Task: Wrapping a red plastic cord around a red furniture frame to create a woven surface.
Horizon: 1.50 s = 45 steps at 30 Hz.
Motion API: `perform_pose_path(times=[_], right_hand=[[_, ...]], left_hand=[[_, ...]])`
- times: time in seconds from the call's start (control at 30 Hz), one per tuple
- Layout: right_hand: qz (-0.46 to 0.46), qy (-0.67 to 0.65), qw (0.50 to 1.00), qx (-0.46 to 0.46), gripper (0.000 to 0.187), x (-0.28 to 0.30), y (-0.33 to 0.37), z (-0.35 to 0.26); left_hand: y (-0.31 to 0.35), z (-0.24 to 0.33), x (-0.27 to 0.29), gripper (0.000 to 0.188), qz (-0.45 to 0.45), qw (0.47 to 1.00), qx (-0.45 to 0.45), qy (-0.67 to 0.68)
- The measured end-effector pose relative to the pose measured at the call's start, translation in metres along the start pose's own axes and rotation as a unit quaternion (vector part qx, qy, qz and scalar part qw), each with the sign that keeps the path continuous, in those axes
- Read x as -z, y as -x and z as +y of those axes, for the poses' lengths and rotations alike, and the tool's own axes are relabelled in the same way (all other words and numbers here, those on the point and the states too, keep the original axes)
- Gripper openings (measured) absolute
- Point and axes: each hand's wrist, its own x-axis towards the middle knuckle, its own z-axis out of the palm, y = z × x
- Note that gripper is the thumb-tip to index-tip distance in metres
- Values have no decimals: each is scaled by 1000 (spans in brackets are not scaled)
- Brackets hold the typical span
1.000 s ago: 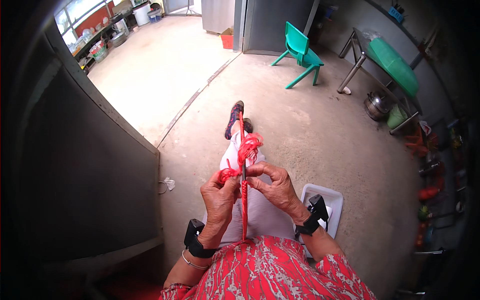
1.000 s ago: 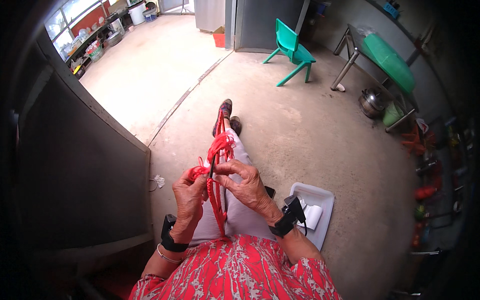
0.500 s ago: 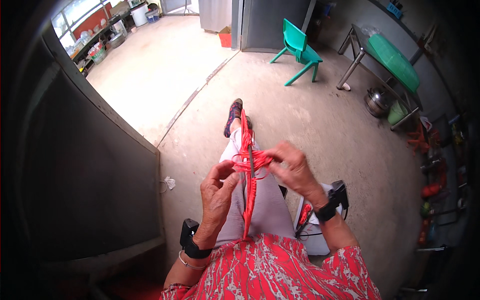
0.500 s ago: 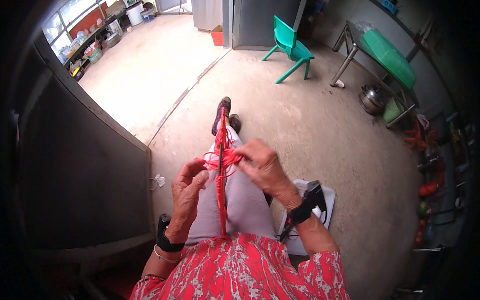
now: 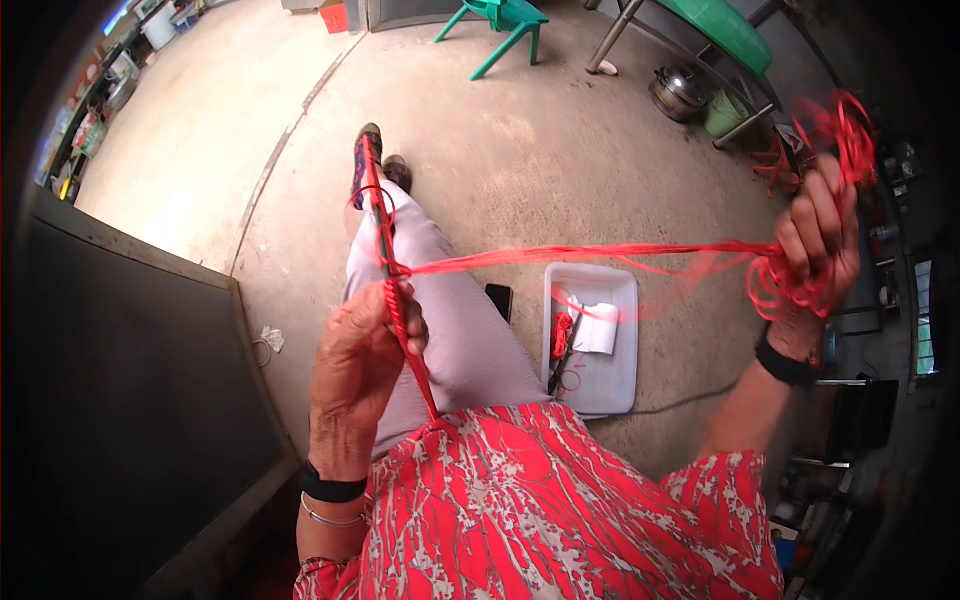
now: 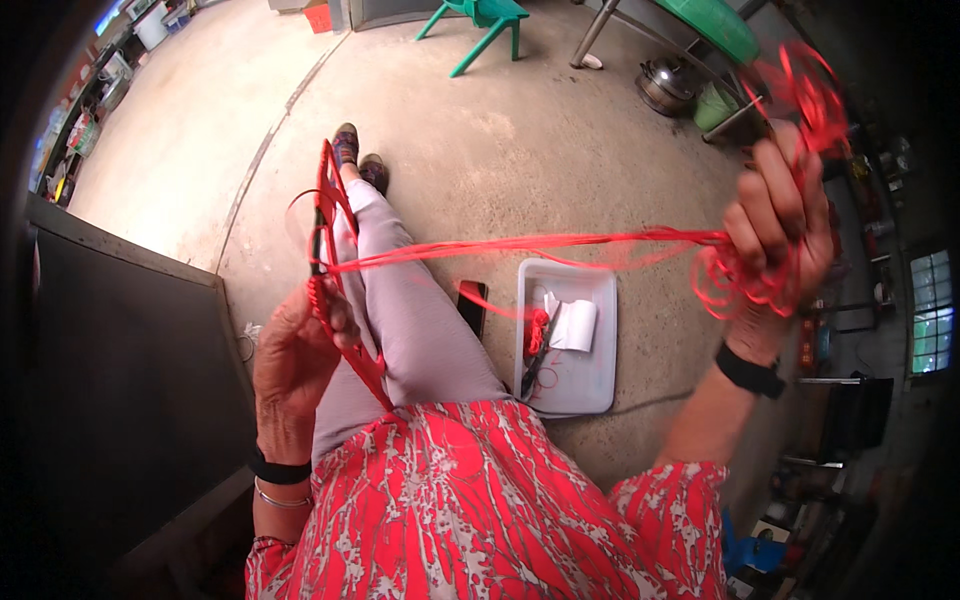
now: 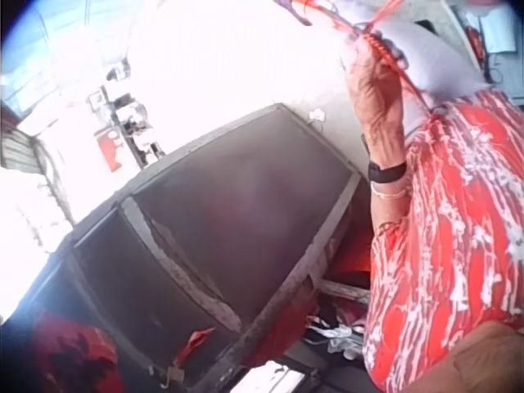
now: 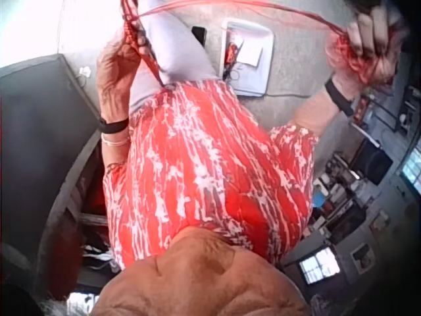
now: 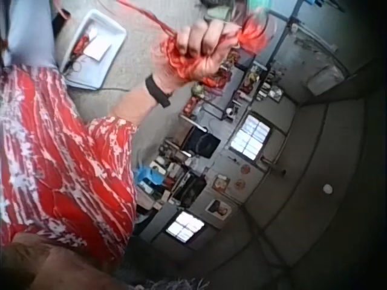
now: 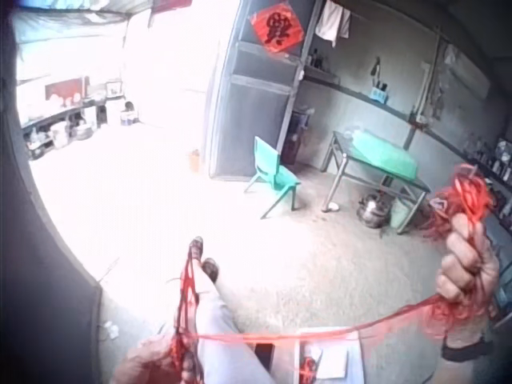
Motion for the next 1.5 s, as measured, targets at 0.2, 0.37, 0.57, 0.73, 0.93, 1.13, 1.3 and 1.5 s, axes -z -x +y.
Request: perform_pose_path(times=[0.2,0.37,0.57,0.73,0.93,1.13,1.3,1.5], right_hand=[[229,355,905,-54,21,37,48,18],[283,331,874,-214,23,32,41,123],[101,159,930,-315,27,-31,3,198],[90,189,918,-338,25,-37,-1,189],[166,320,926,-113,15,-13,5,117],[242,347,900,-104,14,73,26,59],[232,639,715,-165,29,38,18,122],[207,301,875,-318,28,-17,12,152]], left_hand=[[1,-6,-16,25,-11,1000,23,-14],[0,-2,-20,25,1,999,36,-38],[6,-2,-32,24,23,998,26,-50],[9,-2,-28,26,28,998,26,-49],[11,-2,-20,25,39,999,23,-18],[15,7,-22,24,26,999,21,1],[15,2,-22,22,29,999,33,-3],[12,1,-29,21,36,999,32,-17]])
